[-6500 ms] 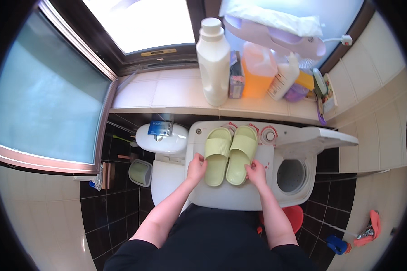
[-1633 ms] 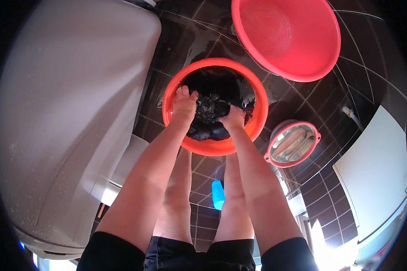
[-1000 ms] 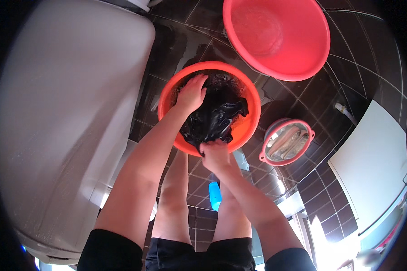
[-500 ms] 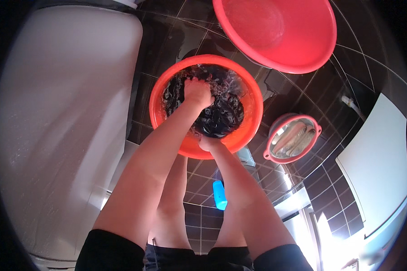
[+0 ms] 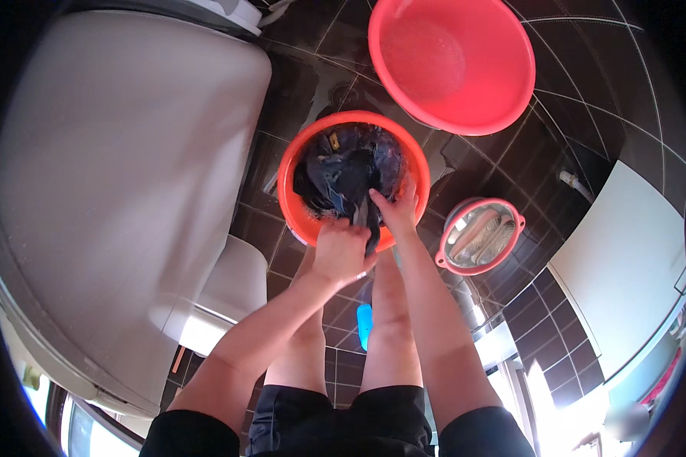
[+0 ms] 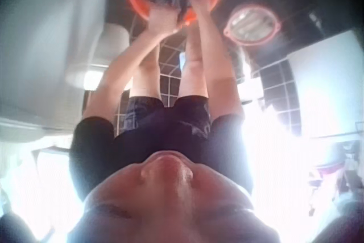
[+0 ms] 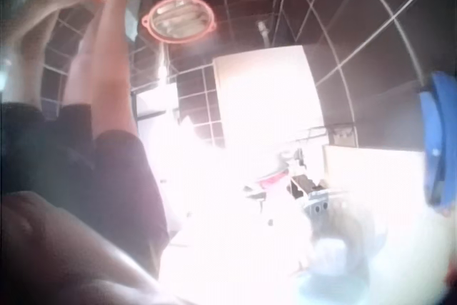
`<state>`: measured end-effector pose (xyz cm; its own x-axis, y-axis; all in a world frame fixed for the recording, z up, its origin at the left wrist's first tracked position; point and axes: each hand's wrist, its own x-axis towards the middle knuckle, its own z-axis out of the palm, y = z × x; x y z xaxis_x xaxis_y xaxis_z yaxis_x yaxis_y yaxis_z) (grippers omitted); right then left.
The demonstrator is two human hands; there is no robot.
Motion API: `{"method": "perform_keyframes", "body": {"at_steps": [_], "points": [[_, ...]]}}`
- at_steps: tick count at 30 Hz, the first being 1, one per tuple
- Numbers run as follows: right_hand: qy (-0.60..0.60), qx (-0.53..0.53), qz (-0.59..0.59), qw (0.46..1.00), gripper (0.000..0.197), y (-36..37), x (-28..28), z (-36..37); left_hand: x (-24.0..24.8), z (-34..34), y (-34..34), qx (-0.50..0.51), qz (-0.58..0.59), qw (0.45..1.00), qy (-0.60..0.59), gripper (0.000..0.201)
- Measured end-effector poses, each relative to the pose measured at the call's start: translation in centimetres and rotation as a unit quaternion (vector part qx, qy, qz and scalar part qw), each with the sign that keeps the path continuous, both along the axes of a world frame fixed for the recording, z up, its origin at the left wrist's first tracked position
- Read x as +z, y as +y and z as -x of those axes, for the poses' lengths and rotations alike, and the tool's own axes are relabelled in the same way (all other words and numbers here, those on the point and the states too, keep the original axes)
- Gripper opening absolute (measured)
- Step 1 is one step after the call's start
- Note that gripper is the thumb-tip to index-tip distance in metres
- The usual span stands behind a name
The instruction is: The person sits on the floor and hand-washes dark clothing items in a pink basin filled with soapy water. They then wash a pair of light green slippers in the same basin using a brush. Finally, the person transfers the washed clothes from the basin into a top-loading washing machine.
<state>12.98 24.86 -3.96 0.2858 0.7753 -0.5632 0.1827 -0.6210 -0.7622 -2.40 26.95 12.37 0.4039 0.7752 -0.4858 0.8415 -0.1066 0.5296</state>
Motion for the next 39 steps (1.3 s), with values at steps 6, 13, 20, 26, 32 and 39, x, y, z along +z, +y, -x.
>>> {"method": "perform_keyframes", "body": {"at_steps": [6, 13, 20, 26, 32, 39], "points": [[0.008, 0.029, 0.208, 0.978, 0.076, 0.9, 0.7, -0.3, 4.4, 2.9, -1.8, 0.101, 0.045, 0.991, -0.081, 0.03], [0.193, -0.105, 0.153, 0.963, 0.066, 1.0, 20.8, 0.6, 0.5, 7.3, -3.7, 0.366, 0.112, 0.915, -0.126, 0.03], [0.123, 0.156, 0.076, 0.977, 0.067, -0.9, 32.3, 1.7, 4.7, 5.7, -1.4, 0.374, -0.031, 0.905, -0.202, 0.039], [-0.085, 0.221, 0.051, 0.97, 0.079, 1.7, 24.3, 3.9, -3.5, 6.4, -2.6, 0.328, -0.067, 0.941, -0.052, 0.067], [-0.188, 0.287, 0.126, 0.931, 0.103, 0.3, 7.8, 4.9, -13.5, 6.6, -3.0, 0.122, 0.063, 0.984, 0.11, 0.111], [-0.219, 0.347, 0.186, 0.892, 0.107, 0.1, -1.2, 4.8, -19.0, 5.4, -3.3, 0.147, 0.146, 0.968, 0.142, 0.098]]}}
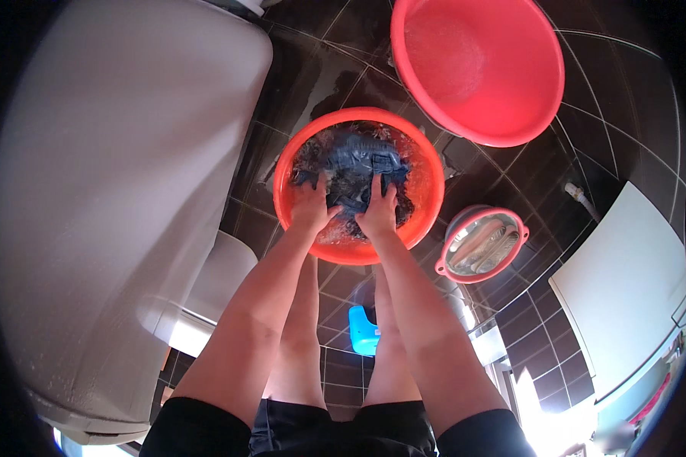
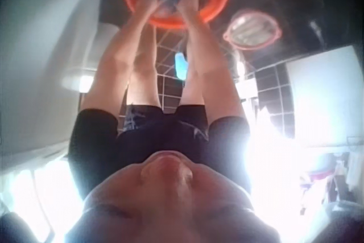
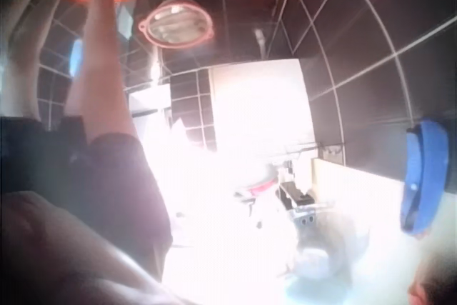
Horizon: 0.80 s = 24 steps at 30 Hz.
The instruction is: The person sits on the floor and hand-washes dark clothing items in a pink basin filled with soapy water. They then wash a pair of light green slippers in the same basin using a brush. Finally, the person transfers the washed clothes from the basin into a top-loading washing machine.
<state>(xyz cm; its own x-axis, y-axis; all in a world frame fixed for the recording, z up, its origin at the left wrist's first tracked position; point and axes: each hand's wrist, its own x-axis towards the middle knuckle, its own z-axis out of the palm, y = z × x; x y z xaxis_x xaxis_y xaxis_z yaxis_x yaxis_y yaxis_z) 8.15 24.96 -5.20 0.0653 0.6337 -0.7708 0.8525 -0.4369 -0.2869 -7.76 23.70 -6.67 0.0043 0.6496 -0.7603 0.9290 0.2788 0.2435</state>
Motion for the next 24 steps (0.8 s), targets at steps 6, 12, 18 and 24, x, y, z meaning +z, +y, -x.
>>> {"method": "perform_keyframes", "body": {"at_steps": [6, 12, 18, 24], "points": [[-0.01, 0.064, 0.04, 0.997, 0.095, 1.3, -4.1, 0.4, -6.5, 1.2, -1.7, -0.048, -0.015, 0.999, -0.016, 0.061], [0.085, -0.033, -0.007, 0.996, 0.078, 1.1, -1.0, -2.6, 1.3, -0.2, 1.1, 0.038, 0.074, 0.996, -0.028, 0.072], [0.169, -0.116, -0.095, 0.974, 0.054, 0.7, 13.9, -3.5, 11.9, -0.8, -1.0, 0.164, -0.006, 0.978, -0.127, 0.085], [0.21, -0.132, -0.097, 0.964, 0.044, 0.2, 32.9, -3.0, 28.7, -1.1, 2.7, 0.188, -0.075, 0.943, -0.262, 0.1]]}}
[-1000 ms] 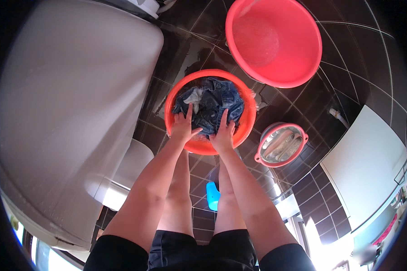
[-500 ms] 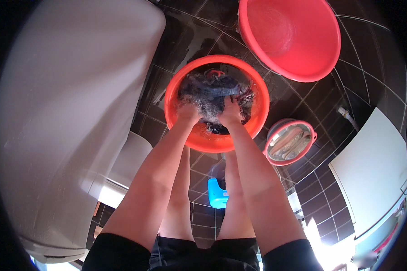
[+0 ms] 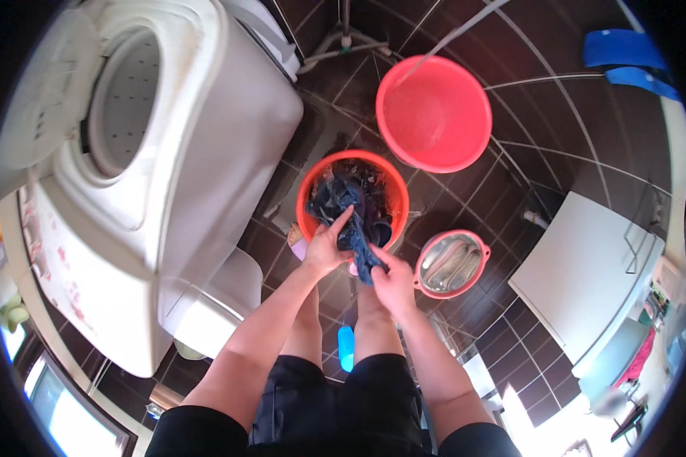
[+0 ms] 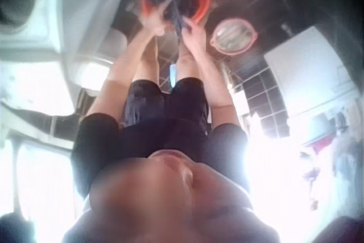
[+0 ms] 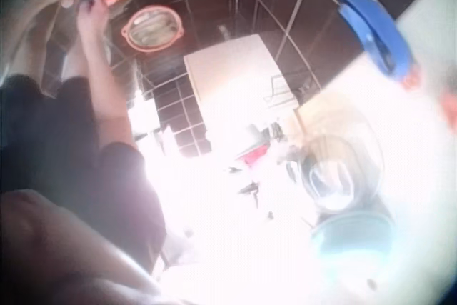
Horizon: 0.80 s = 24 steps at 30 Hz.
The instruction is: The person sits on the floor and hand-washes dark clothing items in a pink basin filled with soapy water. They then wash a pair of light green slippers in the same basin using a brush. Finally, the person transfers the washed clothes from the basin into a top-loading washing machine.
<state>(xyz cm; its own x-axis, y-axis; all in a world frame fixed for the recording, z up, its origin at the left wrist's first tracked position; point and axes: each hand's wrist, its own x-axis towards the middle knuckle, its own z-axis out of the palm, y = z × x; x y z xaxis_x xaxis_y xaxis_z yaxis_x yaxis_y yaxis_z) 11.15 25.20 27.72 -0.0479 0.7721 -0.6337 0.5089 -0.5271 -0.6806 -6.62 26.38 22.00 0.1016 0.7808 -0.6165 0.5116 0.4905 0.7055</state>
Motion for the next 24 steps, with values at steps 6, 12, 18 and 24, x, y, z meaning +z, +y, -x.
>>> {"method": "perform_keyframes", "body": {"at_steps": [6, 12, 18, 24], "points": [[0.143, -0.019, -0.045, 0.989, 0.045, -0.4, 14.7, 0.2, 12.9, 1.1, -1.3, 0.053, -0.128, 0.99, 0.012, 0.063], [0.307, -0.009, -0.075, 0.949, 0.048, 2.3, 31.5, 0.7, 29.3, 2.4, 0.7, 0.109, -0.203, 0.973, 0.003, 0.037], [0.385, 0.064, -0.129, 0.912, 0.048, 5.8, 45.1, 4.9, 42.7, 7.0, 1.7, 0.219, -0.337, 0.915, -0.031, 0.034], [0.444, 0.113, -0.246, 0.854, 0.049, 10.5, 53.9, 12.3, 54.2, 14.2, 5.9, 0.274, -0.398, 0.873, -0.075, 0.029]]}}
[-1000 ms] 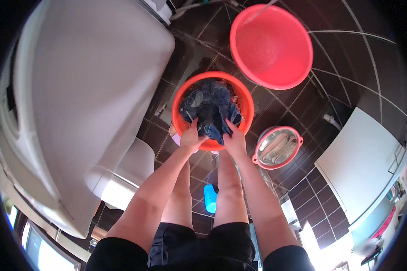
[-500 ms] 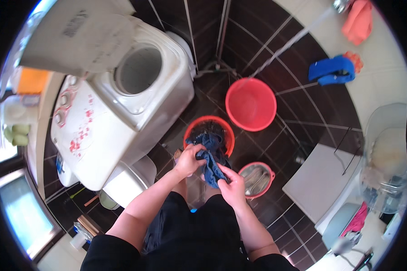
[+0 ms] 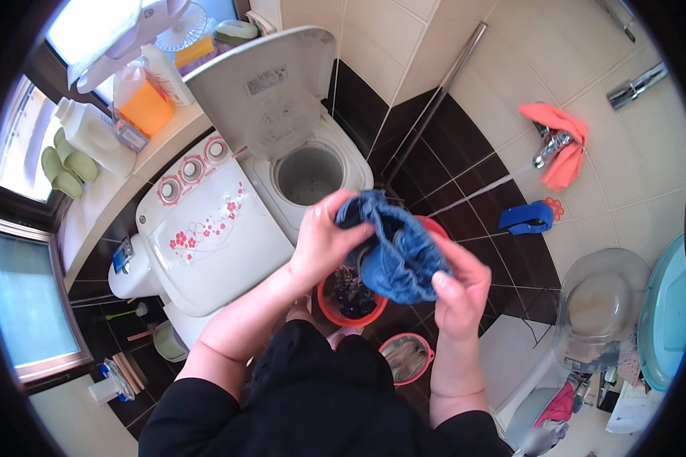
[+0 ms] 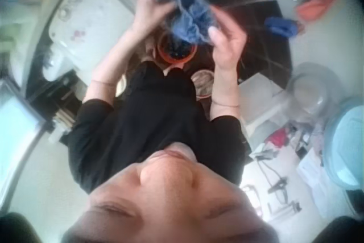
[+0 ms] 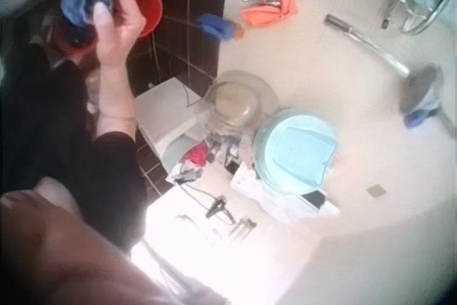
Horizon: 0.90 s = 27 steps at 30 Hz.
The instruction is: The person sits on the floor and hand-washes dark clothing items in a pink basin filled with soapy water. They then wash a pair of light green slippers in the same basin using a brush. Finally, the person transfers the washed clothes from the basin into a top-loading washing machine.
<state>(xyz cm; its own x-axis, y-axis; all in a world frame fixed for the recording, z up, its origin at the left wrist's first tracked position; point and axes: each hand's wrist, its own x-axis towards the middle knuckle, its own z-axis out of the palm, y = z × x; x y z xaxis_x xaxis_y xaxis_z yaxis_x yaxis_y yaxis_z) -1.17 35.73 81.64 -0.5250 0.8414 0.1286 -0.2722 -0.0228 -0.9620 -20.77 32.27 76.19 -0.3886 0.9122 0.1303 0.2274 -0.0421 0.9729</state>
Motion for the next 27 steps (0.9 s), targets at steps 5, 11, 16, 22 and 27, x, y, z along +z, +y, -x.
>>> {"method": "perform_keyframes", "body": {"at_steps": [5, 11, 16, 22, 27], "points": [[0.03, 0.003, -0.042, 0.999, 0.047, 3.3, 4.9, 6.9, 4.8, 6.1, 3.7, 0.035, -0.07, 0.997, 0.029, 0.023], [0.021, 0.016, -0.025, 0.999, 0.039, 7.7, 3.4, 14.7, 1.8, 12.7, 7.7, 0.042, -0.067, 0.997, -0.015, 0.021], [-0.059, -0.007, 0.054, 0.997, 0.038, 10.8, -6.3, 19.7, -9.0, 16.5, 10.0, 0.05, 0.004, 0.993, -0.111, 0.028], [-0.258, -0.021, 0.115, 0.959, 0.045, 11.8, -27.4, 19.2, -23.2, 16.5, 7.4, 0.062, 0.136, 0.968, 0.203, 0.039], [-0.213, -0.065, 0.246, 0.943, 0.037, 8.0, -31.0, 13.3, -23.6, 11.3, 3.6, -0.067, 0.159, 0.984, 0.05, 0.038]]}}
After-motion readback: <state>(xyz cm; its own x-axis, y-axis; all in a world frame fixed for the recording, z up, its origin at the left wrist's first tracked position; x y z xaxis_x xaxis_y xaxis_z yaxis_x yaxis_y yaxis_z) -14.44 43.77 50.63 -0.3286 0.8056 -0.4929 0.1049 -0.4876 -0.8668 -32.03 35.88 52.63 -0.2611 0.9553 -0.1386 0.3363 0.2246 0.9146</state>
